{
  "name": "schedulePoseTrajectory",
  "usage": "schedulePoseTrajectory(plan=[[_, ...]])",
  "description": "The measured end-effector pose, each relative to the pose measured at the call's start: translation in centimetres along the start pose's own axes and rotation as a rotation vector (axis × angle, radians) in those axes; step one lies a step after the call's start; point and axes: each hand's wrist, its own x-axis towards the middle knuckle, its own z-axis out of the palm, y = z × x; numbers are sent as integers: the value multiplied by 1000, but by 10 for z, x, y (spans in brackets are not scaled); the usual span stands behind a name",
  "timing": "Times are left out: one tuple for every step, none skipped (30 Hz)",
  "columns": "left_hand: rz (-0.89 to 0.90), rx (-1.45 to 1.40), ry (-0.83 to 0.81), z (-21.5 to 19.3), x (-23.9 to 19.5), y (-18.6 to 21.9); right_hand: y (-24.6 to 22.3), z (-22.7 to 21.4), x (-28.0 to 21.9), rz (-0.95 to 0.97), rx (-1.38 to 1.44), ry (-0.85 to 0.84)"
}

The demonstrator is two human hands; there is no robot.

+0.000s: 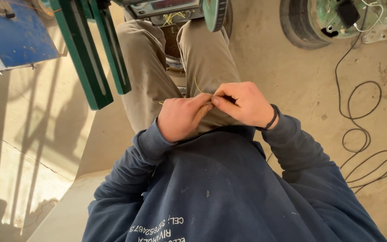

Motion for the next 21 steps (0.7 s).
schedulePoseTrajectory(plan=[[-69,-31,29,-1,-1,0,0,1,2,11,31,-11],[-138,-63,59,-2,-1,0,1,2,4,22,62,-22],[-144,-60,67,1,-4,-3,4,4,3,16,61,-30],[-167,-136,118,5,-7,-5,8,7,3,40,92,-28],[-189,-211,168,8,-10,-9,12,9,3,65,125,-24],[-193,-207,175,10,-11,-11,13,10,3,60,125,-31],[-232,-262,171,13,-13,-14,13,10,2,49,117,-28],[-270,-317,166,16,-13,-17,15,11,1,39,108,-25],[-270,-318,165,21,-14,-23,14,12,0,41,109,-25],[-299,-570,140,27,-15,-29,14,13,-1,-70,62,8],[-324,-823,112,33,-15,-35,13,13,-2,-179,14,40],[-324,-824,110,34,-14,-35,15,14,-4,-177,13,41],[-374,-957,126,36,-13,-35,17,14,-5,-192,30,115],[-424,-1089,141,37,-12,-35,19,14,-7,-208,46,189],[-422,-1088,143,31,-11,-30,14,10,-3,-211,45,189],[-408,-974,196,26,-10,-24,9,6,0,-137,148,133],[-397,-863,244,21,-10,-18,5,3,1,-59,252,77],[-397,-864,243,20,-9,-15,7,6,1,-57,252,78],[-387,-748,258,18,-8,-13,10,9,1,-27,223,23],[-376,-632,273,16,-7,-11,13,12,2,3,194,-31],[-376,-634,273,16,-7,-11,13,15,3,4,193,-32]])
